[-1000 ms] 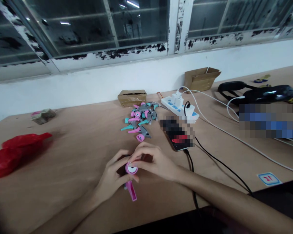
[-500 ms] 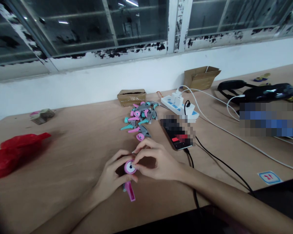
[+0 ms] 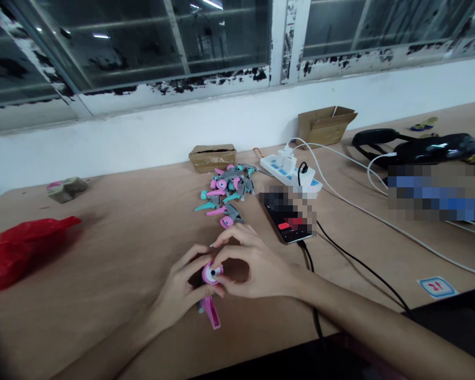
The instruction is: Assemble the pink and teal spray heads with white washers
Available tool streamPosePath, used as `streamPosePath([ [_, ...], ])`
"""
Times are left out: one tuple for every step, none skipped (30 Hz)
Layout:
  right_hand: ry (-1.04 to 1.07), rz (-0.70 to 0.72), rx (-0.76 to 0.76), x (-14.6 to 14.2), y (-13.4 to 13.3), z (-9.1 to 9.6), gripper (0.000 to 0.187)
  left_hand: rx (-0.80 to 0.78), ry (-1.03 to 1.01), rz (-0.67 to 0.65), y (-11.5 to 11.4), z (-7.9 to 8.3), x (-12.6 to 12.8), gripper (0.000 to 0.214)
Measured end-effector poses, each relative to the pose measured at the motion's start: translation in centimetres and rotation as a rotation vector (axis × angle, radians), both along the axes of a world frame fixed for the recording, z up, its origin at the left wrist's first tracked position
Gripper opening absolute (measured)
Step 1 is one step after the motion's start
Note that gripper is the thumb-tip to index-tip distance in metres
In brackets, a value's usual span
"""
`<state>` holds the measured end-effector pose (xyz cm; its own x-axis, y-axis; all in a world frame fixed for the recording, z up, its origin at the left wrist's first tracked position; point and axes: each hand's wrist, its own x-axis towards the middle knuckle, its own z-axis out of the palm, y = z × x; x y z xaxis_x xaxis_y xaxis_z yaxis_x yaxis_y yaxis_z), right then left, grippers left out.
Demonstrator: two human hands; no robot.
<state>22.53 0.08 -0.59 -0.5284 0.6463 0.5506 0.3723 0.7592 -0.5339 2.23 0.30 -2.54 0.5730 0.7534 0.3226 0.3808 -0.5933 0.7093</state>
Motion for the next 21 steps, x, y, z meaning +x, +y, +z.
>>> streamPosePath([
  [-0.011, -0.005, 0.0, 0.02, 0.03, -0.04, 0.015, -0.002, -0.002, 0.002, -0.01, 0.0, 0.01, 0.028],
  [-0.022, -0.009, -0.001, 0.04, 0.08, -0.08, 0.016, -0.006, -0.003, 0.002, -0.02, 0.01, 0.02, 0.027],
  [-0.03, -0.011, 0.0, 0.07, 0.14, -0.14, 0.016, -0.012, -0.002, 0.001, -0.04, 0.03, 0.04, 0.026],
  [-0.036, -0.011, 0.0, 0.09, 0.2, -0.19, 0.017, -0.021, -0.001, 0.0, -0.07, 0.07, 0.06, 0.025],
  [-0.04, -0.009, -0.001, 0.12, 0.27, -0.24, 0.017, -0.03, 0.0, -0.001, -0.11, 0.11, 0.09, 0.024],
  [-0.042, -0.006, -0.003, 0.15, 0.34, -0.29, 0.017, -0.038, 0.0, -0.001, -0.14, 0.16, 0.12, 0.023],
  [-0.044, -0.003, -0.005, 0.17, 0.4, -0.32, 0.017, -0.043, -0.001, 0.0, -0.17, 0.21, 0.15, 0.022],
  [-0.047, -0.001, -0.008, 0.18, 0.45, -0.34, 0.017, -0.046, -0.005, 0.001, -0.2, 0.26, 0.17, 0.021],
  [-0.05, -0.001, -0.007, 0.18, 0.48, -0.34, 0.017, -0.046, -0.011, 0.002, -0.22, 0.3, 0.19, 0.022],
  [-0.056, -0.002, -0.007, 0.17, 0.51, -0.32, 0.016, -0.045, -0.015, 0.002, -0.23, 0.34, 0.21, 0.022],
  [-0.064, -0.003, -0.004, 0.16, 0.52, -0.27, 0.016, -0.044, -0.017, 0.002, -0.24, 0.36, 0.21, 0.023],
  [-0.074, -0.003, 0.0, 0.15, 0.53, -0.2, 0.016, -0.046, -0.016, 0.002, -0.23, 0.37, 0.22, 0.023],
  [-0.084, -0.004, 0.004, 0.13, 0.54, -0.1, 0.016, -0.047, -0.012, 0.004, -0.22, 0.37, 0.21, 0.022],
  [-0.096, -0.003, 0.008, 0.12, 0.55, 0.02, 0.016, -0.049, -0.004, 0.004, -0.21, 0.36, 0.21, 0.021],
  [-0.107, -0.003, 0.01, 0.1, 0.56, 0.15, 0.016, -0.05, 0.006, 0.002, -0.2, 0.36, 0.21, 0.02],
  [-0.118, -0.003, 0.015, 0.1, 0.57, 0.27, 0.015, -0.05, 0.014, 0.0, -0.19, 0.36, 0.22, 0.019],
  [-0.126, -0.002, 0.021, 0.09, 0.57, 0.38, 0.015, -0.049, 0.02, -0.003, -0.19, 0.37, 0.23, 0.019],
  [-0.135, -0.003, 0.027, 0.09, 0.58, 0.47, 0.015, -0.049, 0.024, -0.004, -0.2, 0.4, 0.25, 0.018],
  [-0.141, -0.005, 0.035, 0.08, 0.57, 0.52, 0.016, -0.049, 0.026, -0.003, -0.2, 0.44, 0.28, 0.017],
  [-0.146, -0.009, 0.043, 0.07, 0.56, 0.54, 0.016, -0.05, 0.026, 0.001, -0.21, 0.48, 0.31, 0.016],
  [-0.147, -0.015, 0.053, 0.05, 0.54, 0.52, 0.016, -0.05, 0.022, 0.005, -0.22, 0.52, 0.35, 0.016],
])
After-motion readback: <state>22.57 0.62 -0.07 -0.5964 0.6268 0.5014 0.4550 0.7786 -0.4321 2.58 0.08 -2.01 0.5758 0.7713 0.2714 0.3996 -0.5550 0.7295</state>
